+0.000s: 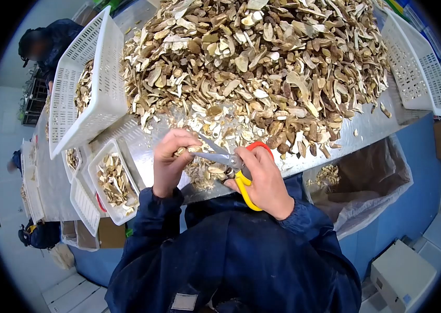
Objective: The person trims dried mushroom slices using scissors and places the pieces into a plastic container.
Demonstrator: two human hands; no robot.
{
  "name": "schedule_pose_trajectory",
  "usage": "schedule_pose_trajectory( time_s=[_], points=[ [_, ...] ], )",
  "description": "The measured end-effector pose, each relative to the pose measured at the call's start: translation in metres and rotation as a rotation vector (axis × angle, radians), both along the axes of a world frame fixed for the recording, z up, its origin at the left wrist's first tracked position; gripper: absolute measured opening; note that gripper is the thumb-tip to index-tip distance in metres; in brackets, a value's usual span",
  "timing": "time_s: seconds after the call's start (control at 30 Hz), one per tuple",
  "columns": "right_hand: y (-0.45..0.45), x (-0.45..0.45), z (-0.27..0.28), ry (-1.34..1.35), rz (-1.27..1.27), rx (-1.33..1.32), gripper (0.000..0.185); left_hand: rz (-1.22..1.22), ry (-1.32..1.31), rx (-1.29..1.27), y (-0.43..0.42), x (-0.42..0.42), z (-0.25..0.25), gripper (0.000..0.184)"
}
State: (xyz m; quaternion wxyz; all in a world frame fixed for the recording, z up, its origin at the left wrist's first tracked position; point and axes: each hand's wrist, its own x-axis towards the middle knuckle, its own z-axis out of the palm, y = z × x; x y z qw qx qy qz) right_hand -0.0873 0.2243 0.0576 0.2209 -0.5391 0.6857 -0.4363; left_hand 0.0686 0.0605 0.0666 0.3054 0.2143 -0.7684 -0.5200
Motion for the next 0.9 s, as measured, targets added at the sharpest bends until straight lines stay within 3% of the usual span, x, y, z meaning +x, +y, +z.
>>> schedule_pose_trajectory(
  time_s=[0.2,0.4,0.6,0.63,0.7,0.9],
  points=[
    [-0.001,0.001,0.006,0.093,0.04,0.027,0.063,-0.05,-0.036,0.1,0.007,0.006,-0.005,0.024],
    [0.002,0.002,0.005,0.097,0.077,0.062,0.056,-0.094,-0.253,0.192,0.008,0.021,0.002,0.019],
    [0.006,0.009,-0.016,-0.078,0.145,0.05,0.047,-0.141,-0.25,0.299,0.005,0.032,-0.003,0.015],
    [0.007,0.007,-0.012,-0.136,0.135,0.165,0.054,-0.152,-0.231,0.387,0.004,0.033,-0.002,0.016],
    [0.005,0.002,-0.003,-0.125,0.158,0.129,0.06,-0.181,-0.194,0.569,0.005,0.037,-0.001,0.017],
    [0.007,-0.003,0.008,-0.004,0.278,0.114,0.075,-0.183,-0.076,0.682,0.009,0.033,-0.009,0.018]
  ],
)
